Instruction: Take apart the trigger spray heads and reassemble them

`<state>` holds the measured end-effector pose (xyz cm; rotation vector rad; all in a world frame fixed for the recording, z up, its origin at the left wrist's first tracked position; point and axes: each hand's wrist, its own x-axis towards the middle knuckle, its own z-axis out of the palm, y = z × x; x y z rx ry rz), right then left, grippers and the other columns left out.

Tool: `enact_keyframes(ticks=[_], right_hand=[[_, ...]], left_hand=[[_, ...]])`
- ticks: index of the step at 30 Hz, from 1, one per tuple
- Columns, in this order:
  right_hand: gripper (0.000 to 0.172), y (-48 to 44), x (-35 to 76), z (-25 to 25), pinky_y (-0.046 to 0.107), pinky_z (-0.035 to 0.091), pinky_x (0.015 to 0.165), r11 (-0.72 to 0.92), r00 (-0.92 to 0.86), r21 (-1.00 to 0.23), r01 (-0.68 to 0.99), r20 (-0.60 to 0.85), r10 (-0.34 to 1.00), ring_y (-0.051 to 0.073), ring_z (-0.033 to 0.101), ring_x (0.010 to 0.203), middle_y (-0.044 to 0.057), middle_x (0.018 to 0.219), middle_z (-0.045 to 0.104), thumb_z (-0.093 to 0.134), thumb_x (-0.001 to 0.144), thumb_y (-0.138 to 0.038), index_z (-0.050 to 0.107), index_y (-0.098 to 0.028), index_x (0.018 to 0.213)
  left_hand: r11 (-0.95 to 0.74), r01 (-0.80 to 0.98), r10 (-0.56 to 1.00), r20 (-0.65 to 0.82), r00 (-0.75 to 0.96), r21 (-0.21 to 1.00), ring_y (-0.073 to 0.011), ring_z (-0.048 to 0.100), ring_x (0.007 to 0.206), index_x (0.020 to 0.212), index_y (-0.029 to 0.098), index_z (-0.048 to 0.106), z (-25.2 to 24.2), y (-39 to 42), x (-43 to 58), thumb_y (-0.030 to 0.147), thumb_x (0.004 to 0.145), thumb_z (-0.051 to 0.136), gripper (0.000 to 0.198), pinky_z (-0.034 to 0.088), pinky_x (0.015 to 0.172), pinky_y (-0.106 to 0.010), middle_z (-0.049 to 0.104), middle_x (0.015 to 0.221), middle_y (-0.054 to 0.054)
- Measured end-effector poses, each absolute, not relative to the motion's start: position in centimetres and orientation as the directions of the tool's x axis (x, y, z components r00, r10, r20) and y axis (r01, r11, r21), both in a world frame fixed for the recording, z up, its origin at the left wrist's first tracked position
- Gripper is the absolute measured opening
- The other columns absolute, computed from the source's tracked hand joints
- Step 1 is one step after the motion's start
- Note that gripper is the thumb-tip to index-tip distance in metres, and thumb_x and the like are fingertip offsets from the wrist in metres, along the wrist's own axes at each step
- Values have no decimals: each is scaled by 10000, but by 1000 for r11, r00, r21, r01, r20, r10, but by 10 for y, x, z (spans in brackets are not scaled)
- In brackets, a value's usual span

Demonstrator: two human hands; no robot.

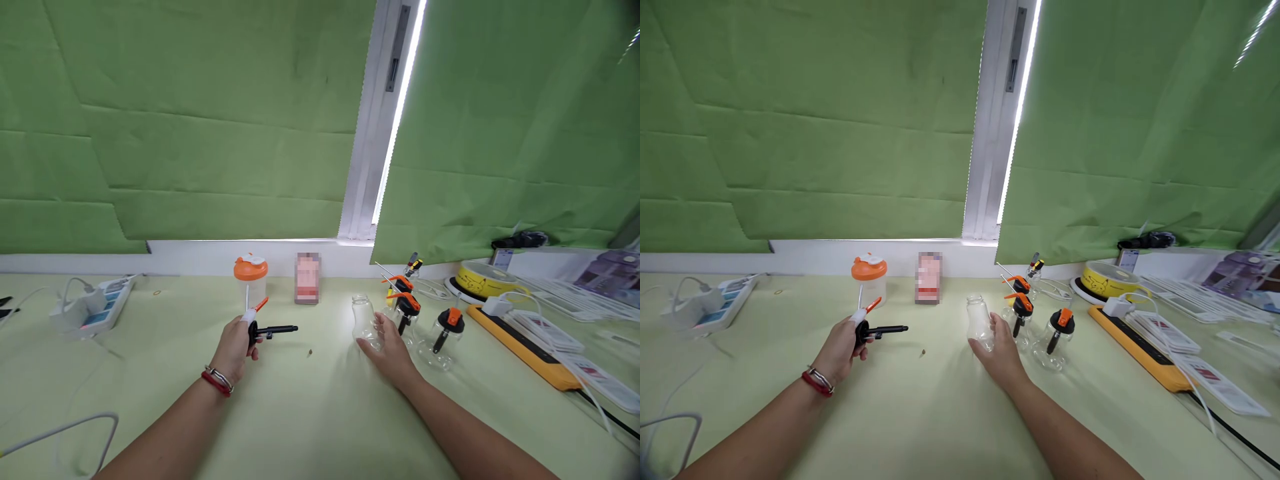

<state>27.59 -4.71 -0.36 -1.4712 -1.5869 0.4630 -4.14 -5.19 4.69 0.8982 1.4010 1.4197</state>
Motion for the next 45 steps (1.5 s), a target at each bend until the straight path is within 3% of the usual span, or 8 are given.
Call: enact_keyframes(ticks=[12,17,21,26,29,32,39,45], right_hand=[[1019,-59,281,-3,475,352,1007,181,167,-637,749,446,879,314,341,1285,180,1423,283,640,696,-437,-17,-188,1434],[716,-92,246,28,566,246,1055,549,-288,-65,833,796,532,340,157,1359,132,1479,203,567,808,-280,197,-205,1417],[484,-112,206,43,523,300,1036,725,-647,237,647,673,357,281,406,1236,109,1304,498,482,835,-113,418,-198,1307],[342,-103,185,59,366,470,761,744,-485,-167,647,663,570,198,580,834,117,969,650,354,873,-94,559,-138,1143],[297,-88,187,67,268,445,621,536,-400,-682,498,367,840,140,551,687,58,831,647,343,895,-186,619,-178,1005],[273,-74,188,61,229,383,536,212,-452,-941,262,74,889,91,468,541,29,747,637,382,877,-259,619,-166,975],[263,-65,185,17,248,385,581,-39,-250,-982,183,-85,964,107,486,579,26,742,636,556,730,-263,606,-142,958],[233,-63,182,-4,265,406,677,76,-194,-959,273,23,981,153,570,724,8,720,639,505,731,-209,576,-181,951]], left_hand=[[28,-59,972,-41,-230,998,-66,366,269,669,187,466,47,-56,-37,431,754,493,260,382,316,-232,563,513,15],[17,36,993,-13,-113,999,-77,402,279,693,195,434,64,-77,-15,481,795,446,304,397,334,-236,560,526,33],[45,62,997,-49,60,997,-93,445,299,709,197,429,81,-105,10,528,810,414,347,422,371,-251,510,513,57],[-90,219,996,87,20,972,-138,577,512,1052,182,451,88,-113,6,499,850,360,387,504,594,-332,611,766,-16],[-333,489,929,371,21,806,-205,590,905,1210,222,405,86,-109,-4,446,813,478,462,468,771,-345,573,1099,-81],[-361,557,932,300,201,748,-178,576,763,1073,227,502,79,-105,-5,398,767,554,355,463,657,-297,602,914,-34],[99,283,987,-131,98,954,-91,480,403,907,176,487,46,-87,6,340,710,576,271,404,433,-240,529,652,40],[134,262,966,-185,179,956,-73,404,369,760,150,561,33,-84,5,387,698,555,245,357,403,-217,443,518,68]])
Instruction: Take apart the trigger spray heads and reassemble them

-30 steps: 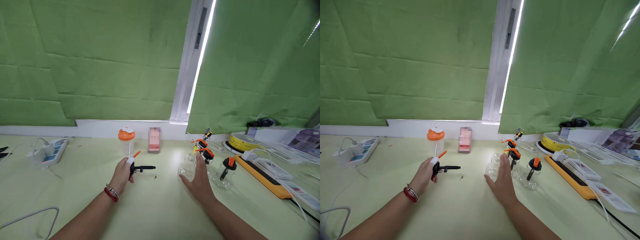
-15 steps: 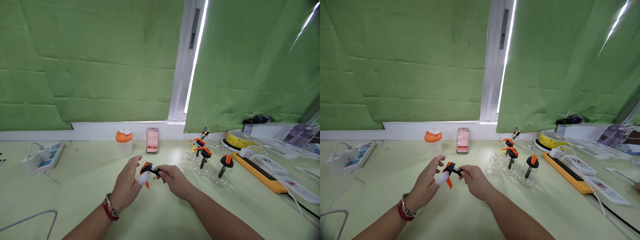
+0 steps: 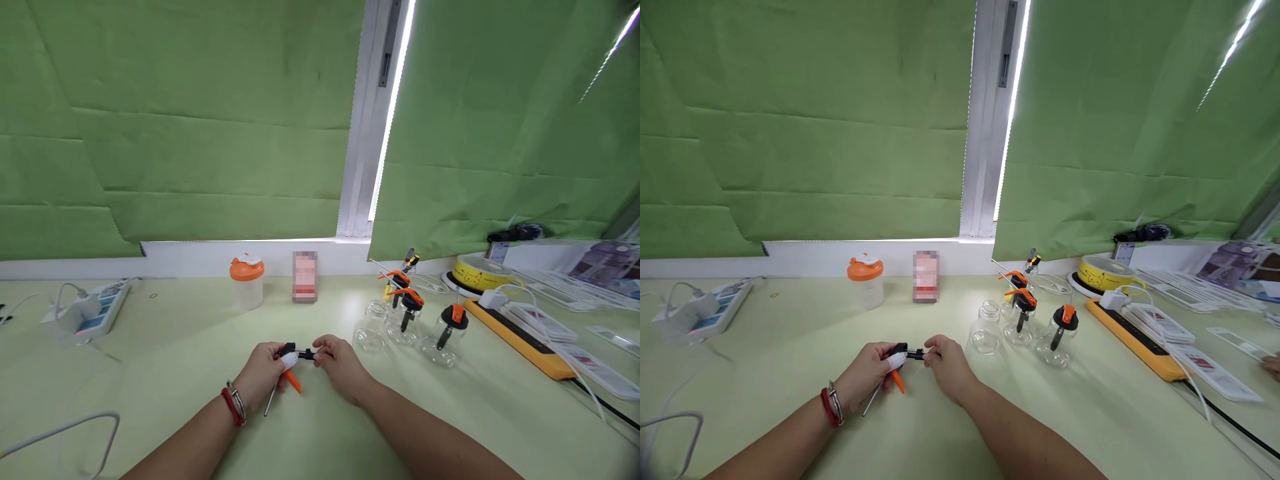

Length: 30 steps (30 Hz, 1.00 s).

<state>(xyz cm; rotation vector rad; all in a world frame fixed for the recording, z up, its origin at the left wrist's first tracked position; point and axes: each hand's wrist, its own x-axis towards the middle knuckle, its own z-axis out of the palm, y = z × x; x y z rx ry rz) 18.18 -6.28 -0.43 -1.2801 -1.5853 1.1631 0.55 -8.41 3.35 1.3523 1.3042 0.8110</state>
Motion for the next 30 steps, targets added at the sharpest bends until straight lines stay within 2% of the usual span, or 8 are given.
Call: enact_keyframes(ticks=[5,11,15,22,30], right_hand=[[241,-67,170,-5,260,400,639,71,-115,-943,325,35,993,150,551,684,0,702,618,464,729,-156,542,-191,955],[216,-71,163,2,256,403,659,94,-145,-940,329,48,988,148,551,696,9,695,603,447,733,-129,557,-179,912],[136,-69,166,3,252,394,641,91,-179,-932,350,28,983,138,527,660,1,669,586,455,730,-135,566,-185,790],[133,-65,168,-1,249,389,638,114,-216,-925,363,35,976,133,524,662,-16,673,574,468,737,-148,553,-202,823],[150,-66,170,-1,255,400,654,119,-224,-925,360,38,974,138,535,690,-4,715,582,469,754,-160,550,-199,874]], left_hand=[[53,393,995,-80,55,918,-88,372,372,732,174,573,27,-91,11,349,718,504,189,301,382,-208,387,459,77],[-33,487,999,16,40,873,-104,384,401,695,179,583,27,-96,13,343,740,481,198,308,431,-217,414,434,66],[-27,491,999,13,31,871,-106,390,412,701,183,582,27,-97,13,346,745,478,198,309,437,-217,421,455,63],[67,440,997,-74,-1,895,-108,380,399,723,186,574,25,-95,14,361,731,485,196,305,406,-218,395,461,68],[13,481,1000,-22,13,877,-113,413,420,705,188,569,22,-94,12,344,743,483,183,313,437,-220,430,475,58]])
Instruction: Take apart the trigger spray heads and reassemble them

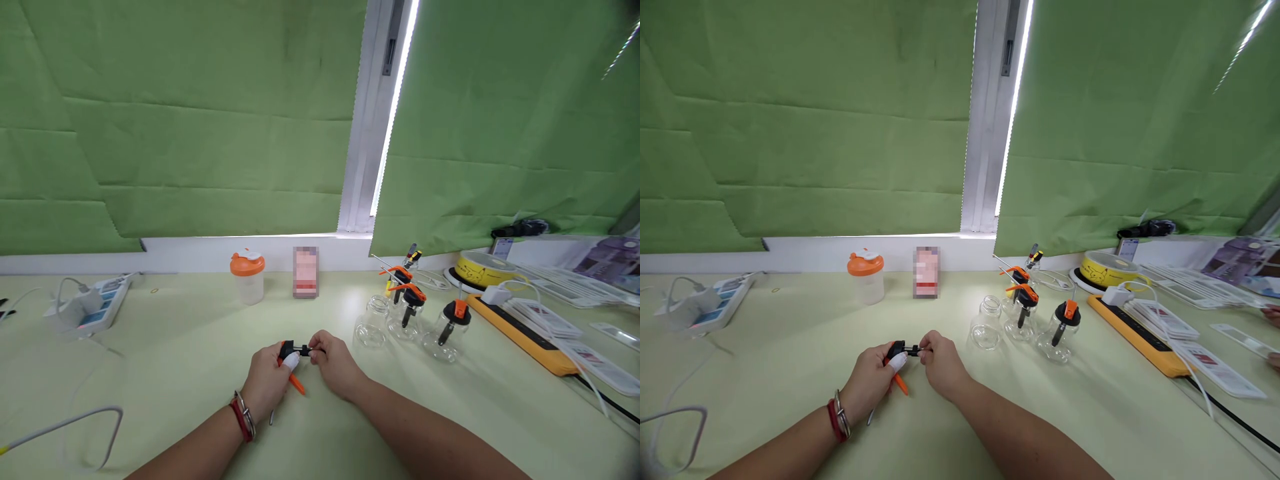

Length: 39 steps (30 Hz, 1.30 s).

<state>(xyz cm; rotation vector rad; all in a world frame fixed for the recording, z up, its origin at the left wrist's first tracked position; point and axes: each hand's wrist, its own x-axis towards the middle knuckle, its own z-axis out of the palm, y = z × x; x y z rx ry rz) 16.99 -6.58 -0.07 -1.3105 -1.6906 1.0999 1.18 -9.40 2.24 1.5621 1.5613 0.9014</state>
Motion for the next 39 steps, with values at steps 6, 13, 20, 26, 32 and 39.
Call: enact_keyframes(ticks=[6,13,20,26,32,39], right_hand=[[154,-64,170,-4,252,392,632,132,-230,-916,379,45,972,136,528,674,-6,709,581,472,749,-162,554,-201,874],[130,-63,169,-2,253,398,648,142,-221,-904,404,54,974,134,535,685,-2,733,581,481,754,-159,541,-201,861],[171,-63,170,-3,266,401,660,148,-211,-900,410,65,975,146,548,701,0,751,589,495,751,-167,521,-211,914],[190,-63,171,-2,264,401,652,151,-212,-908,392,71,975,146,541,697,-1,751,581,482,761,-173,515,-216,943],[153,-61,171,-5,262,406,644,145,-195,-931,336,82,977,147,537,696,11,763,598,481,755,-192,563,-200,883],[122,-47,187,4,286,428,689,189,-87,-903,386,168,982,168,568,741,19,787,640,527,728,-246,597,-200,816]], left_hand=[[17,459,1000,-19,1,888,-111,412,410,711,185,580,22,-93,12,348,736,490,187,319,434,-220,428,469,59],[78,444,997,-74,-25,892,-112,407,388,751,181,591,20,-92,12,383,724,507,221,319,389,-221,424,463,61],[94,422,995,-90,-31,902,-108,406,367,718,186,580,20,-91,12,391,721,519,215,323,379,-218,405,443,66],[105,422,994,-98,-40,900,-108,422,377,749,178,578,21,-89,10,388,728,511,221,353,382,-223,414,466,64],[111,323,994,-104,-39,940,-101,423,383,888,165,617,21,-84,3,417,696,560,322,367,395,-227,446,499,62],[89,189,992,-70,-105,978,-97,447,468,968,147,608,29,-69,-13,364,629,638,404,393,457,-228,526,598,36]])
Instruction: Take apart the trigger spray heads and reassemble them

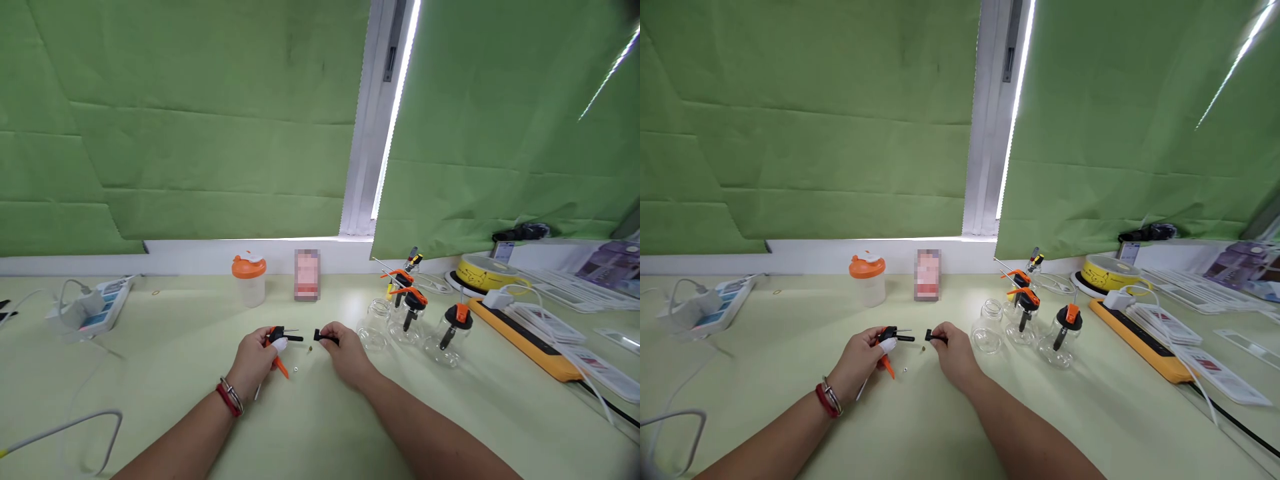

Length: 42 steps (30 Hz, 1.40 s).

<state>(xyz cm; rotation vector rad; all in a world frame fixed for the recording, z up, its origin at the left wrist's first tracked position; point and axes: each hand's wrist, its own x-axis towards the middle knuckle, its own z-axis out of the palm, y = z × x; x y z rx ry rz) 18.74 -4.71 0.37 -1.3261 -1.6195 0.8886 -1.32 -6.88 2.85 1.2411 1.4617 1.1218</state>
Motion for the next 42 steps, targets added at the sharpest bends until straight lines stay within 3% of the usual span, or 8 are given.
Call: enact_keyframes(ticks=[4,10,16,20,23,27,32,42], right_hand=[[125,-40,201,7,289,430,698,153,-65,-856,494,139,988,176,579,751,29,797,658,561,696,-240,638,-199,785],[134,-40,207,9,268,403,595,162,-146,-777,608,91,985,163,566,657,39,735,658,565,703,-271,673,-199,735],[139,-43,208,20,242,369,539,199,-174,-710,676,109,979,146,544,624,37,726,655,535,717,-255,661,-198,702],[142,-45,212,30,218,358,518,199,-185,-670,716,93,978,128,538,612,22,713,653,508,719,-223,641,-193,681],[129,-47,216,38,205,352,508,205,-189,-617,760,92,978,119,539,613,13,718,654,517,716,-226,633,-193,669],[129,-49,222,43,204,334,484,199,-194,-578,791,70,978,115,534,587,19,715,656,546,724,-274,638,-192,685],[145,-48,227,44,209,358,522,205,-212,-569,796,54,976,119,560,617,22,738,666,547,743,-286,645,-192,694],[156,-49,228,43,220,341,530,212,-225,-481,851,32,974,138,567,657,29,771,673,543,771,-295,659,-201,725]], left_hand=[[129,300,987,-93,-131,945,-116,478,495,912,156,655,28,-59,-29,328,626,626,335,371,468,-227,562,589,17],[41,541,998,-9,-62,840,-209,602,759,830,172,673,27,-55,-40,308,652,582,241,425,640,-272,671,813,-50],[38,845,993,72,-89,533,-260,578,919,1038,183,602,35,-63,-36,363,735,507,365,407,651,-291,618,1048,-103],[-89,944,967,255,6,316,-280,505,1045,1173,129,513,36,-70,-26,293,750,500,454,402,816,-353,559,1130,-130],[-304,936,904,364,226,174,-259,493,1029,1085,148,558,39,-80,-14,198,753,486,343,378,878,-371,556,1106,-116],[-492,859,862,221,456,143,-216,538,877,899,196,607,40,-94,2,116,767,442,227,418,752,-327,598,939,-72],[-500,857,866,83,493,122,-176,554,768,713,188,598,32,-92,13,-3,704,412,266,393,634,-268,604,807,-48],[-508,860,853,166,495,44,-205,545,816,760,160,618,28,-72,19,-46,679,388,320,416,712,-319,624,816,-65]])
